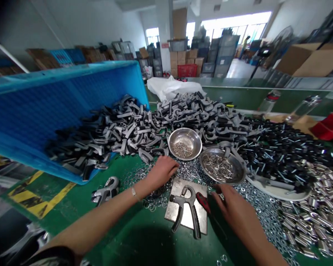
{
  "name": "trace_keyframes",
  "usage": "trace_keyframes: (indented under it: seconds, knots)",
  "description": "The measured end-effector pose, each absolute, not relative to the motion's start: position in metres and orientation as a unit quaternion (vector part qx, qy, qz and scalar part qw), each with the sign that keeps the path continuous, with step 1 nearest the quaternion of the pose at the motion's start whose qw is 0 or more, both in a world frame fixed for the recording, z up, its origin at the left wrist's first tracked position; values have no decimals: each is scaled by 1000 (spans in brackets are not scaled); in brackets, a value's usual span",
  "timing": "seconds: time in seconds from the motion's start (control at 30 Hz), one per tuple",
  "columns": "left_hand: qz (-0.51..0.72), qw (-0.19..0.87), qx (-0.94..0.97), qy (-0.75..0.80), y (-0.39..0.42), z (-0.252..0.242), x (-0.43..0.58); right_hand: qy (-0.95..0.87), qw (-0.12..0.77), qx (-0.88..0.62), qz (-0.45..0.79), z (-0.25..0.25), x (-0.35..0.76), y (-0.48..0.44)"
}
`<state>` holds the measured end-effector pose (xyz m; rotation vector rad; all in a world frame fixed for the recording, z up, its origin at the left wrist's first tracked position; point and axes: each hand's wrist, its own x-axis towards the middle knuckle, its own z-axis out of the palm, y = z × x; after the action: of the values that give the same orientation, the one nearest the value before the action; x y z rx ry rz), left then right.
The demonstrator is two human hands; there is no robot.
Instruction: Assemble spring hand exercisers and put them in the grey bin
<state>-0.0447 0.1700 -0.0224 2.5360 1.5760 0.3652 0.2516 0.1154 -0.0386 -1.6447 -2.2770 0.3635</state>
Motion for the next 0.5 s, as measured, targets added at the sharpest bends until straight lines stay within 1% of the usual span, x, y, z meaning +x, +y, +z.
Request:
trace_keyframes:
  seconds: [0.07,0.2,0.33,0.5]
  knots:
    - [69,9,846,529,219,-15,-42,-838,156,-519,62,-23,234,146]
    - [23,-13,848,530,284,-18,-26,-870,131,-474,30,-13,175,224]
    - [16,-13,848,530,300,-33,-21,-866,94,-490,17,-33,134,277]
    - [80,21,848,524,301,-44,-30,-852,63,-518,45,-55,125,296]
